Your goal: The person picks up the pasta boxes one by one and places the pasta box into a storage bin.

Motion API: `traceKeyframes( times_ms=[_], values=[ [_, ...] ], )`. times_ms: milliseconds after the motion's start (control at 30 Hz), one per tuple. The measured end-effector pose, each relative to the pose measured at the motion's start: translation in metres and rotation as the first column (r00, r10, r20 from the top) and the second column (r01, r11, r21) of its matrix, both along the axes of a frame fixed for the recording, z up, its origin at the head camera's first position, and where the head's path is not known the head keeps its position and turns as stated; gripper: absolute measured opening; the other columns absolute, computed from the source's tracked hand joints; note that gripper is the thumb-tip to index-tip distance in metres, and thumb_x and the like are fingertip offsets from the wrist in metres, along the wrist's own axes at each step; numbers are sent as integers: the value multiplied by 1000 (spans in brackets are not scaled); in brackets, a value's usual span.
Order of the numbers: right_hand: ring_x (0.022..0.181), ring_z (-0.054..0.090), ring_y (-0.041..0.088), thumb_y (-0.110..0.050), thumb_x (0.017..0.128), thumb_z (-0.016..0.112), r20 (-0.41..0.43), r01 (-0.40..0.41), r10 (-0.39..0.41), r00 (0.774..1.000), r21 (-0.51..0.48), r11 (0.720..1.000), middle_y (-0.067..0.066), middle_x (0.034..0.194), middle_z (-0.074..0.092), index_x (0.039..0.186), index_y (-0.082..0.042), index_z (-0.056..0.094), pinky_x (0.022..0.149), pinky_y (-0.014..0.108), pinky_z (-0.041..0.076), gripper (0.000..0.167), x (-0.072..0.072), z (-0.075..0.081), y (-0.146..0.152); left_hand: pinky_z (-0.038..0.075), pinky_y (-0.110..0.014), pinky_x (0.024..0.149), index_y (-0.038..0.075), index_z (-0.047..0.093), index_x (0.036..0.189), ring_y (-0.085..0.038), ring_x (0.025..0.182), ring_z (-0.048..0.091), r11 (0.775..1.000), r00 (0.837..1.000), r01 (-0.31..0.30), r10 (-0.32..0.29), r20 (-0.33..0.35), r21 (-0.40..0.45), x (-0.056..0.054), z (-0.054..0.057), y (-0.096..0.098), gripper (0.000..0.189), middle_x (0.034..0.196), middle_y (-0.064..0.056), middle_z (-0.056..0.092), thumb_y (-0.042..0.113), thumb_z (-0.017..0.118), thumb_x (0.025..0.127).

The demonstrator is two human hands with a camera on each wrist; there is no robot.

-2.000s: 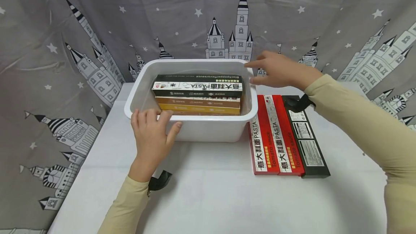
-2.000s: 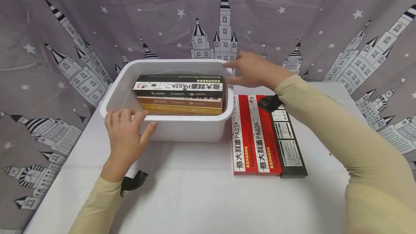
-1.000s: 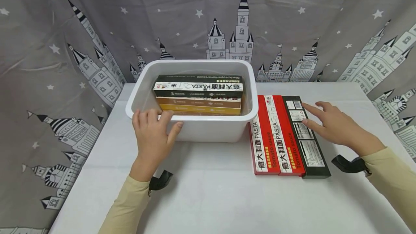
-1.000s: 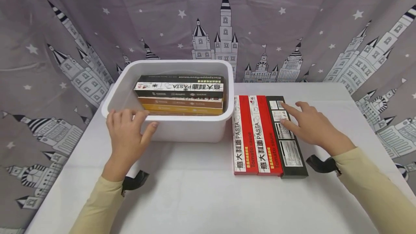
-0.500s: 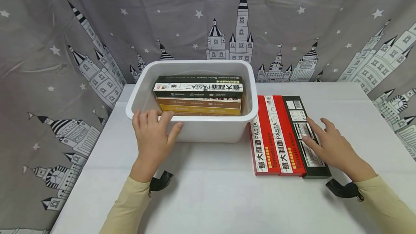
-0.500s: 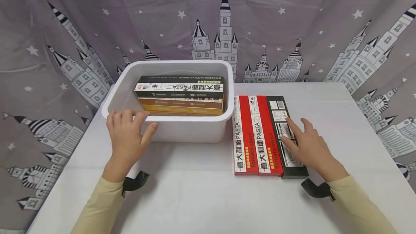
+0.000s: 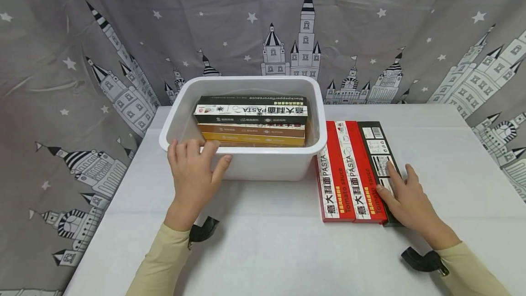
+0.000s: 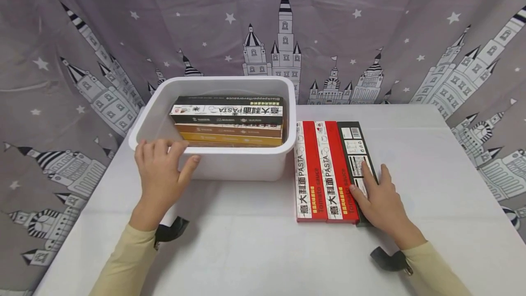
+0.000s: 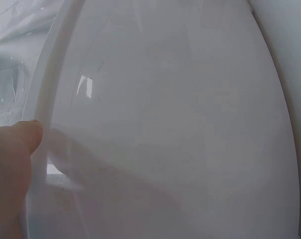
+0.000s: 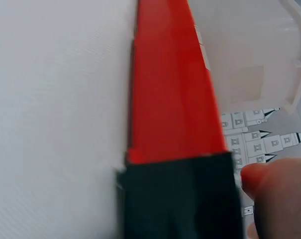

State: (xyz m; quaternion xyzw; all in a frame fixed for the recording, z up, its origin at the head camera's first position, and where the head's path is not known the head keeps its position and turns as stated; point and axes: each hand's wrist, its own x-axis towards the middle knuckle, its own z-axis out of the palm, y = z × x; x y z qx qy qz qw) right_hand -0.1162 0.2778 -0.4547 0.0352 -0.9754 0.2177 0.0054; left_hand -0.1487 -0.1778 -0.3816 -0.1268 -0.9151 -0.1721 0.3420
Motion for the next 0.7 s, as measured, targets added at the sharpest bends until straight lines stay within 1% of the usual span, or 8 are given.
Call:
traceKeyframes(
  times_ms=[133,233,300,367,467,500,600,700],
  values=[
    [121,41,73,-31,102,54,-13,1,-1,1000,29,1000,51,149,19,156,4,27,86,82,42,70,3,-5,-3,22,-70,112,2,65,105,-45,102,47,1000,1000,-1,1,-1,7,0,-1,0,34,99,-24,54,32,66,91],
    [118,43,73,-32,101,55,-24,5,-4,1000,51,999,51,149,22,156,3,29,84,82,43,70,3,-6,-6,22,-70,112,2,64,106,-45,101,47,1000,1000,0,0,-1,6,0,-1,-1,34,99,-24,54,33,65,92],
    [117,45,72,-32,101,55,-27,9,-7,1000,59,998,50,148,23,155,2,31,84,81,44,69,3,-6,-7,22,-71,112,2,64,106,-46,102,47,1000,1000,2,-2,1,0,1,0,-1,40,100,-24,54,40,59,97],
    [117,45,72,-32,100,55,-25,12,-10,1000,65,998,50,149,24,155,1,33,84,81,44,67,3,-6,-7,21,-71,111,2,64,106,-46,101,46,1000,1000,4,-4,1,-2,0,1,-1,50,100,-24,53,49,49,102],
    [117,45,72,-33,101,54,-11,16,-15,1000,72,997,50,148,25,155,-1,34,85,80,44,66,3,-5,-6,21,-72,111,2,64,106,-46,101,46,1000,1000,7,-7,2,-4,0,1,-1,66,99,-24,53,61,34,104],
    [117,45,72,-34,102,54,-6,15,-15,1000,73,997,50,148,25,156,-2,34,85,80,43,66,3,-5,-5,21,-72,111,1,64,106,-46,101,46,1000,1000,7,-7,-1,-2,0,1,0,68,99,-24,53,62,33,104],
    [117,44,72,-37,102,53,3,13,-13,1000,81,997,51,147,26,156,-3,34,85,81,43,66,2,-5,-1,22,-71,111,2,64,105,-46,101,46,1000,1000,8,-8,-8,3,0,0,0,58,98,-24,53,56,41,103],
    [118,43,74,-40,103,52,18,11,-12,1000,89,996,52,146,25,156,-6,34,84,82,42,66,1,-5,6,23,-71,111,2,63,104,-45,100,46,1000,1000,9,-9,-15,9,0,-1,0,42,97,-23,53,43,55,98]
  ],
)
